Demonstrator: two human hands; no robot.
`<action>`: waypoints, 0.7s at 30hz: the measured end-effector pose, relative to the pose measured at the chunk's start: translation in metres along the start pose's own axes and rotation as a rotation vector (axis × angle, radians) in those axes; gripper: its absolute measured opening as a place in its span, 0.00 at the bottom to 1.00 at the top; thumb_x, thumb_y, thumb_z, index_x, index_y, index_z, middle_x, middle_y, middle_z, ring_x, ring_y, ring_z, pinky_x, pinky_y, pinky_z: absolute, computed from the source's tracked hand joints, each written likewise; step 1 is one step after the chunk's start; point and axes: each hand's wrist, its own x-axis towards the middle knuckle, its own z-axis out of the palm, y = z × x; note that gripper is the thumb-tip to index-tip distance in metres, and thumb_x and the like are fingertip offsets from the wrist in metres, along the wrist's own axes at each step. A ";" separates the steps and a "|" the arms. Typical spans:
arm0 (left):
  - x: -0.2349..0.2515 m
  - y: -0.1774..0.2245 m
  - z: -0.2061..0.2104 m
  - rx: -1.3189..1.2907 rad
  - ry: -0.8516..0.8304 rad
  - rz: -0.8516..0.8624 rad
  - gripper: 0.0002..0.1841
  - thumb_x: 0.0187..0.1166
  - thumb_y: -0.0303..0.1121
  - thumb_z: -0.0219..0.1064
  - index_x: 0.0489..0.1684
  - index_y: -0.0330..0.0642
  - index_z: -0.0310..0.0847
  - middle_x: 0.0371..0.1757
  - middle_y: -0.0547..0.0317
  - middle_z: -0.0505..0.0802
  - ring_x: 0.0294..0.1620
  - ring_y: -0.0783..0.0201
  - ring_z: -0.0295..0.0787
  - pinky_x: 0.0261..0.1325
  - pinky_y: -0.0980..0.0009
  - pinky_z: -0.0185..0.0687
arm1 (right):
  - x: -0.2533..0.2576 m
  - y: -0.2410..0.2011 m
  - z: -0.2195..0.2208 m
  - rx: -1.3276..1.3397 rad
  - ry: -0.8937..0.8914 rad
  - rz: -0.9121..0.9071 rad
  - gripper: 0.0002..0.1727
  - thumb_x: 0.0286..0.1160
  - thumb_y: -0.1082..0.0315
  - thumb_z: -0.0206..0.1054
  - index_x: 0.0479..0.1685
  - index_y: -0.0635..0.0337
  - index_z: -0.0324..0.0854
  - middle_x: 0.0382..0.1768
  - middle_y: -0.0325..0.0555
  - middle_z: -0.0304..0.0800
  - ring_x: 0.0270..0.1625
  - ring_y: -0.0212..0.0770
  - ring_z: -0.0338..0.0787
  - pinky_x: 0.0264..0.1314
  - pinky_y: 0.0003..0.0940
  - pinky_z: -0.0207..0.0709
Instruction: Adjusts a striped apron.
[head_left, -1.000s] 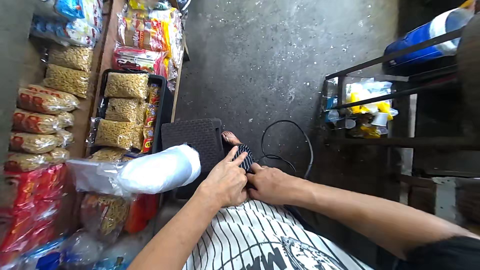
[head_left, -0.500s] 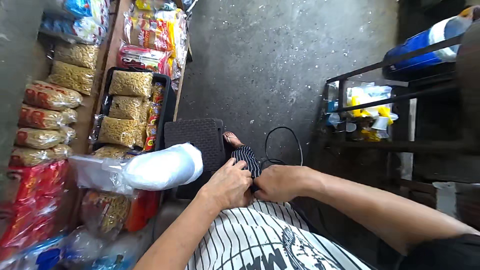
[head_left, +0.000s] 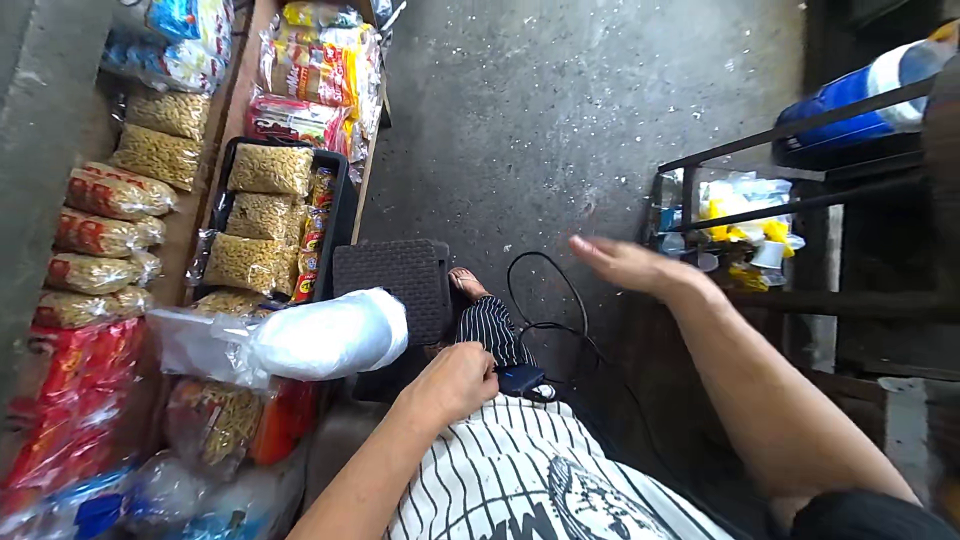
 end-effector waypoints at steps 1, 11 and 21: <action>0.000 -0.001 0.000 -0.009 0.016 -0.009 0.18 0.88 0.34 0.56 0.44 0.25 0.86 0.50 0.35 0.89 0.56 0.43 0.87 0.63 0.50 0.78 | 0.009 0.014 0.013 0.137 -0.146 0.108 0.49 0.86 0.29 0.35 0.88 0.63 0.61 0.70 0.69 0.82 0.70 0.67 0.83 0.71 0.66 0.72; 0.013 -0.001 -0.003 -0.273 0.020 -0.244 0.23 0.81 0.31 0.66 0.75 0.34 0.72 0.55 0.42 0.90 0.55 0.49 0.89 0.63 0.51 0.81 | 0.026 -0.022 0.066 0.615 -0.538 -0.347 0.31 0.80 0.71 0.54 0.86 0.58 0.60 0.52 0.42 0.92 0.27 0.25 0.83 0.30 0.22 0.78; 0.005 -0.023 0.009 -1.009 0.466 0.224 0.55 0.67 0.18 0.72 0.93 0.38 0.30 0.68 0.51 0.84 0.52 0.66 0.93 0.54 0.70 0.91 | -0.004 -0.034 0.067 0.393 -0.785 -0.510 0.18 0.81 0.73 0.50 0.64 0.55 0.78 0.41 0.32 0.92 0.18 0.15 0.68 0.17 0.13 0.55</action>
